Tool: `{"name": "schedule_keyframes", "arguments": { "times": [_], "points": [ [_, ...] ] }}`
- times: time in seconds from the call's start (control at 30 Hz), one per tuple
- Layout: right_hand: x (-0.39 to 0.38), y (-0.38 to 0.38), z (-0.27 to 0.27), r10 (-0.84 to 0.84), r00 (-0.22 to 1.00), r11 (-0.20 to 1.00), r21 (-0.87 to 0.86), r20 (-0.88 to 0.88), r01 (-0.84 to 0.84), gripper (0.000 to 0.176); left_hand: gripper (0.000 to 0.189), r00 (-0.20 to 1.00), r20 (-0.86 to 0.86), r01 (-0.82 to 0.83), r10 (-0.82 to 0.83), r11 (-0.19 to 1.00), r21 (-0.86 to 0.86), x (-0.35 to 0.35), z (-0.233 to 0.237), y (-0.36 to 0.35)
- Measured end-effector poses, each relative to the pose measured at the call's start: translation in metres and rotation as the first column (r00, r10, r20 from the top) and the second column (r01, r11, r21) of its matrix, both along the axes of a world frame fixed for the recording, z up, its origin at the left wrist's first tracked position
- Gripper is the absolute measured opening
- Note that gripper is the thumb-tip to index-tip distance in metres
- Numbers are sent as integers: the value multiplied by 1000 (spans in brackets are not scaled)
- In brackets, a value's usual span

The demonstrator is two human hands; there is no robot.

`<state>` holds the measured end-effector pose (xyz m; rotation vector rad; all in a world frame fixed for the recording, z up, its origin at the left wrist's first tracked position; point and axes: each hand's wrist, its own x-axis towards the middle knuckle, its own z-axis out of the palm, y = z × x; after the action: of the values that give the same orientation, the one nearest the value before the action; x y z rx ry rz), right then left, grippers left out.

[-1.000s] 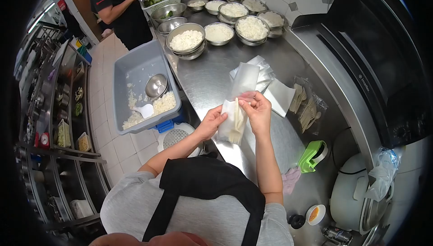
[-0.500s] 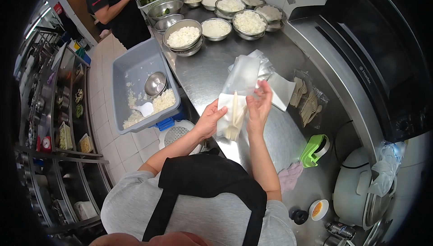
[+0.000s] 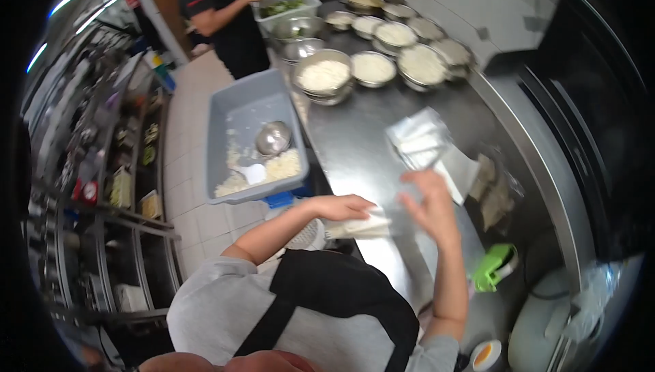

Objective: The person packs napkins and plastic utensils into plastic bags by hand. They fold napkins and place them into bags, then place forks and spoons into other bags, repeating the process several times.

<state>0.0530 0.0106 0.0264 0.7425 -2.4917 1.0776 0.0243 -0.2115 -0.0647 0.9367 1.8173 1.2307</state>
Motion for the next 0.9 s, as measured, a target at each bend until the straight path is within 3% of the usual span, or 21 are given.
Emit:
{"name": "schedule_keyframes", "arguments": {
  "times": [0.03,0.07,0.13,0.23,0.4,0.53,0.6,0.63,0.67,0.7,0.73,0.77,0.83,0.9],
  "points": [
    [4,-10,-4,123,992,963,240,28,-126,20,37,994,-103,39,-48,996,-85,0,3,1],
    [9,-18,-11,148,989,962,231,17,-148,20,36,964,-257,54,-67,997,-58,0,-11,2],
    [14,-28,-28,159,942,758,575,295,-308,18,36,955,-159,200,-249,942,-269,-4,8,4],
    [7,-23,-30,146,904,743,559,402,-368,12,36,980,-40,185,-194,969,-166,-1,-1,-4],
    [-4,14,-26,148,940,824,488,307,-289,8,38,989,87,124,-116,988,-97,3,-10,-28],
    [-6,36,-16,97,929,928,306,356,-214,11,41,974,205,110,-95,992,-60,2,-14,-38],
    [-4,44,-17,-85,905,994,94,416,51,11,40,974,226,49,-35,997,-56,5,-6,-42],
    [-4,52,-26,-64,899,989,-90,433,114,17,40,969,245,-12,24,999,-53,6,-3,-42],
    [-5,53,-40,-63,901,990,-90,430,113,17,40,970,242,-13,25,999,-52,5,-7,-41],
    [-5,53,-57,-73,888,900,-354,454,255,21,38,949,284,-147,139,989,8,5,-15,-40],
    [-6,53,-76,-71,875,723,-579,480,377,26,37,910,331,-283,247,957,62,6,-21,-38],
    [-3,49,-99,-8,855,698,-609,518,376,34,35,824,479,-402,302,908,120,9,-21,-32],
    [15,12,-109,338,720,522,-757,606,393,42,34,771,548,-486,324,856,178,13,-18,-20],
    [23,-12,-120,569,557,497,-793,605,354,53,33,724,603,-567,335,787,244,18,-13,-7]
  ]
}}
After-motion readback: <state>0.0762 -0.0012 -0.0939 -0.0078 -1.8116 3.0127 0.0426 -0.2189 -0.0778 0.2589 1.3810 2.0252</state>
